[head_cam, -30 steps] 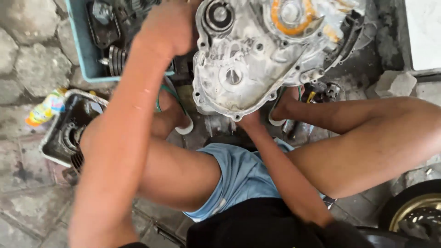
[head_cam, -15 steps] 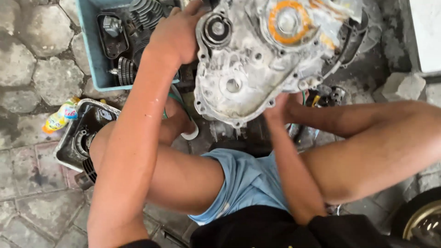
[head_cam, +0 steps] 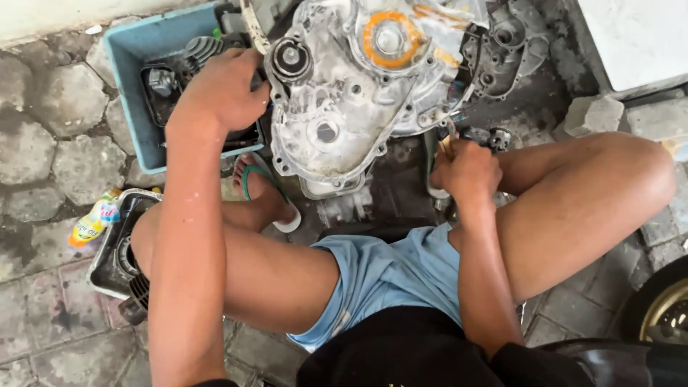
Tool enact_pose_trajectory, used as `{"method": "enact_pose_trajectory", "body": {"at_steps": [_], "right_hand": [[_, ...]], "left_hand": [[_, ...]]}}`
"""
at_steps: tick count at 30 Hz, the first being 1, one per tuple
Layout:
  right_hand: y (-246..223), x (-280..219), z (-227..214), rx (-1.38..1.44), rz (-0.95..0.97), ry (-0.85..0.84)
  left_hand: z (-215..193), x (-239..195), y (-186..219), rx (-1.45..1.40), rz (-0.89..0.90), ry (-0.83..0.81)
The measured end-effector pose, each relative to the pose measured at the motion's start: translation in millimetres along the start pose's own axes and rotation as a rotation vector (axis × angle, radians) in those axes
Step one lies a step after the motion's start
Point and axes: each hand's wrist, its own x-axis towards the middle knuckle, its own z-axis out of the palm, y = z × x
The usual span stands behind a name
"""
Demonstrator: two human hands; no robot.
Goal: Cleaning a motorcycle engine casing with a brush to remove dirt and grime.
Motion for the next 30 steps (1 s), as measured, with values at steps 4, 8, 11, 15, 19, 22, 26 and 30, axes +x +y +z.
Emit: {"method": "enact_pose_trajectory", "body": {"at_steps": [4, 8, 11, 15, 19, 22, 26, 30], "right_hand": [[39, 41, 19, 0.048, 0.066, 0.077], [39, 21, -24, 0.867, -0.414, 0.73], [18, -36, -58, 1.127, -0.693, 0.581], [-5, -41, -85, 0.784, -0.927, 0.436], [-14, -40, -95, 0.788, -1.004, 0.592], [-15, -47, -104, 0.611, -1.129, 0.561], [-6, -22, -108, 0.706, -1.07, 0.535], [-22, -37, -98, 0.829, -1.205, 0.346]], "left_hand": [[3, -14, 0, -0.045, -0.103, -0.061], [-7, -10, 6, -0.01, 0.07, 0.051], [1, -27, 12, -0.05, 0.049, 0.054], [25, -34, 18, -0.064, -0.023, 0.159], [6, -42, 32, -0.177, -0.047, 0.151], [-3, -44, 41, -0.215, -0.08, 0.016], [-5, -42, 41, -0.183, -0.095, 0.005], [-11, -39, 50, -0.124, -0.157, -0.054]]}}
